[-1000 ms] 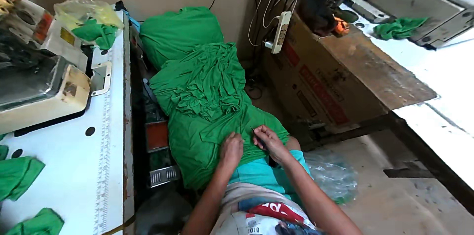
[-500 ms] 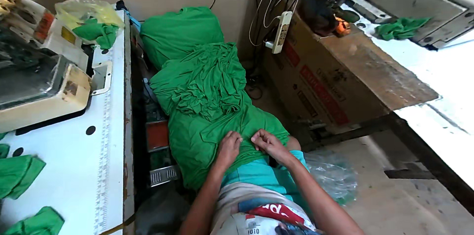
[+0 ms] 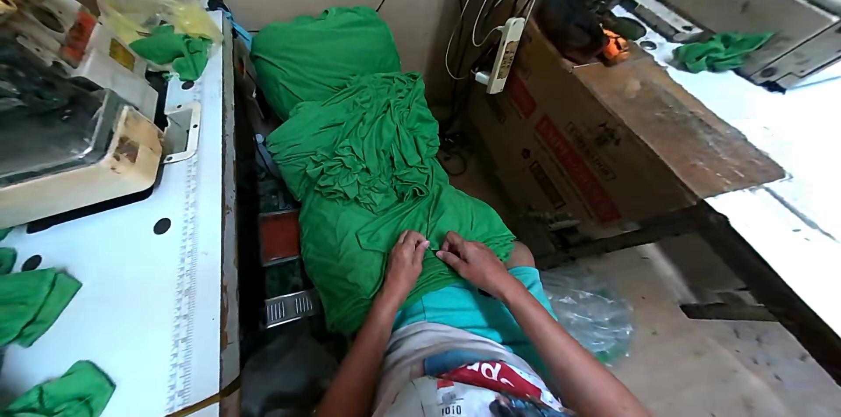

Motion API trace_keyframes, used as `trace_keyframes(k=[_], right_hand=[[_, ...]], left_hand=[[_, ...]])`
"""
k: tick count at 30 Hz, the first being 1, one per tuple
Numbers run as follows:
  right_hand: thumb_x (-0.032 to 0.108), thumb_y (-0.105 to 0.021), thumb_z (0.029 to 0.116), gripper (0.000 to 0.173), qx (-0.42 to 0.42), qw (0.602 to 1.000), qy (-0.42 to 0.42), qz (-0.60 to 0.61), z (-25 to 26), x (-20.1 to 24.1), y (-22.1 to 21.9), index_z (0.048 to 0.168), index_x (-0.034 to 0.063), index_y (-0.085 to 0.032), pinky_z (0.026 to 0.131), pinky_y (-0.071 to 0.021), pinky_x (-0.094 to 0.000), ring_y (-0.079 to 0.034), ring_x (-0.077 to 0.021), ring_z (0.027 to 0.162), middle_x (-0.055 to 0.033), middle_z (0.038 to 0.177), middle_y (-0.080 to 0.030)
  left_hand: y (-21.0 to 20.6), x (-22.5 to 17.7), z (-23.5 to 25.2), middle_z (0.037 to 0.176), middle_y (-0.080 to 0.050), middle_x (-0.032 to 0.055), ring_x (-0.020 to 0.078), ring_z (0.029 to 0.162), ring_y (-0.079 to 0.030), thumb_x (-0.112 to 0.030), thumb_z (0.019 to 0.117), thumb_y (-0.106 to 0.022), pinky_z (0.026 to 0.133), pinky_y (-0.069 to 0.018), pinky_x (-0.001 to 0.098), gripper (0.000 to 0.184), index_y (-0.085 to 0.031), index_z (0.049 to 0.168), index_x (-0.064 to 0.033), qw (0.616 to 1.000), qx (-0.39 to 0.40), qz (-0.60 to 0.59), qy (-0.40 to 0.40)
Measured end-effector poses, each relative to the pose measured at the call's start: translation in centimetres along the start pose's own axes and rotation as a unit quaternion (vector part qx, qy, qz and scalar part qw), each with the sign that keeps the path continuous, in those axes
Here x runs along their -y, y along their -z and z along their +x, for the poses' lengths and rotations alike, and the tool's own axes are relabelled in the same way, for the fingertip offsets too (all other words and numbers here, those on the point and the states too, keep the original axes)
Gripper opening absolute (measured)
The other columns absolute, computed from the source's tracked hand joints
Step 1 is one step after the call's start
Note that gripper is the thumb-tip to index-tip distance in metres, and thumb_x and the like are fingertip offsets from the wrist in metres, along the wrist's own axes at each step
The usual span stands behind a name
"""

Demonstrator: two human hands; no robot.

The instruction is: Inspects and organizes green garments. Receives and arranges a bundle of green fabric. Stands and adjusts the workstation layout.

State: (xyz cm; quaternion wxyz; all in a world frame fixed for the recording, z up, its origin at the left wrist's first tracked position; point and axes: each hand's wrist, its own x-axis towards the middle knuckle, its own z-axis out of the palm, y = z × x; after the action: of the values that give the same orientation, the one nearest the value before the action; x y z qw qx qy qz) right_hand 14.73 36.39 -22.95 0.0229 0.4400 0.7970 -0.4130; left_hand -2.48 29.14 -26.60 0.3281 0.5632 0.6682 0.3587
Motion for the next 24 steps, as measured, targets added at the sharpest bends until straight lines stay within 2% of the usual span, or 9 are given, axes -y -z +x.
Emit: trace_keyframes(k=[4, 6, 11, 15, 20, 24], right_hand=[[0.037, -0.051, 0.1073, 0.037, 0.005, 1.0, -0.019, -0.023, -0.1, 1.0, 0.1, 0.124, 0.0043, -0.058, 0.088, -0.0514, -0.0575, -0.068, -0.0356, 0.098, -0.0172, 0.101, -0.068], [0.035, -0.049, 0.1082, 0.036, 0.008, 0.999, -0.015, -0.043, -0.2, 1.4, 0.1, 0.122, 0.0042, -0.06, 0.087, -0.051, -0.0578, -0.068, -0.0367, 0.098, -0.0178, 0.1, -0.069], [0.034, -0.051, 0.1071, 0.034, -0.033, 0.999, -0.012, 0.035, 0.2, -0.1, -0.6, 0.119, 0.0035, -0.059, 0.085, -0.0522, -0.0531, -0.067, -0.0309, 0.09, -0.0147, 0.094, -0.066], [0.033, -0.049, 0.1083, 0.034, -0.014, 1.0, -0.023, 0.001, 0.1, 0.6, -0.3, 0.12, 0.0034, -0.059, 0.086, -0.0516, -0.0553, -0.067, -0.034, 0.093, -0.0164, 0.096, -0.067], [0.037, -0.051, 0.1066, 0.036, -0.006, 1.0, -0.016, 0.001, 0.3, 0.5, -0.3, 0.122, 0.0046, -0.058, 0.086, -0.0517, -0.0544, -0.067, -0.0319, 0.094, -0.0147, 0.097, -0.068], [0.035, -0.049, 0.1084, 0.037, 0.017, 0.997, -0.026, -0.068, 0.3, 1.9, 0.0, 0.125, 0.0039, -0.059, 0.09, -0.0508, -0.0583, -0.068, -0.0379, 0.102, -0.0188, 0.103, -0.069]], left_hand=[[0.1, 0.0, 0.0, 0.106, -0.064, 0.0179, 0.0204, 0.086, -0.065, -0.015, 0.1063, -0.051, 0.081, -0.0556, 0.0338, 0.025, -0.065, 0.111, 0.0051, 1.0, -0.003, -0.014, 0.01], [0.0, 0.2, -0.1, 0.108, -0.065, 0.0182, 0.0207, 0.086, -0.065, -0.015, 0.1064, -0.05, 0.081, -0.0556, 0.0342, 0.026, -0.065, 0.112, 0.0053, 1.0, -0.002, -0.019, 0.013], [-0.1, 0.5, -0.1, 0.109, -0.065, 0.0182, 0.021, 0.088, -0.066, -0.016, 0.1061, -0.051, 0.082, -0.0566, 0.0351, 0.026, -0.065, 0.11, 0.0052, 1.0, -0.009, -0.028, 0.006], [-0.2, 0.5, -0.1, 0.108, -0.065, 0.0178, 0.0197, 0.086, -0.066, -0.016, 0.1062, -0.051, 0.08, -0.0562, 0.0337, 0.026, -0.065, 0.111, 0.0053, 0.999, -0.011, -0.038, 0.002], [-0.1, 0.7, 0.0, 0.107, -0.065, 0.0173, 0.0191, 0.085, -0.066, -0.015, 0.1061, -0.051, 0.08, -0.0564, 0.033, 0.025, -0.065, 0.111, 0.005, 0.999, -0.017, -0.047, 0.006], [0.0, 0.5, -0.1, 0.105, -0.065, 0.0165, 0.0175, 0.083, -0.065, -0.015, 0.1061, -0.051, 0.078, -0.0563, 0.0317, 0.025, -0.065, 0.112, 0.0048, 0.997, -0.019, -0.07, 0.015]])
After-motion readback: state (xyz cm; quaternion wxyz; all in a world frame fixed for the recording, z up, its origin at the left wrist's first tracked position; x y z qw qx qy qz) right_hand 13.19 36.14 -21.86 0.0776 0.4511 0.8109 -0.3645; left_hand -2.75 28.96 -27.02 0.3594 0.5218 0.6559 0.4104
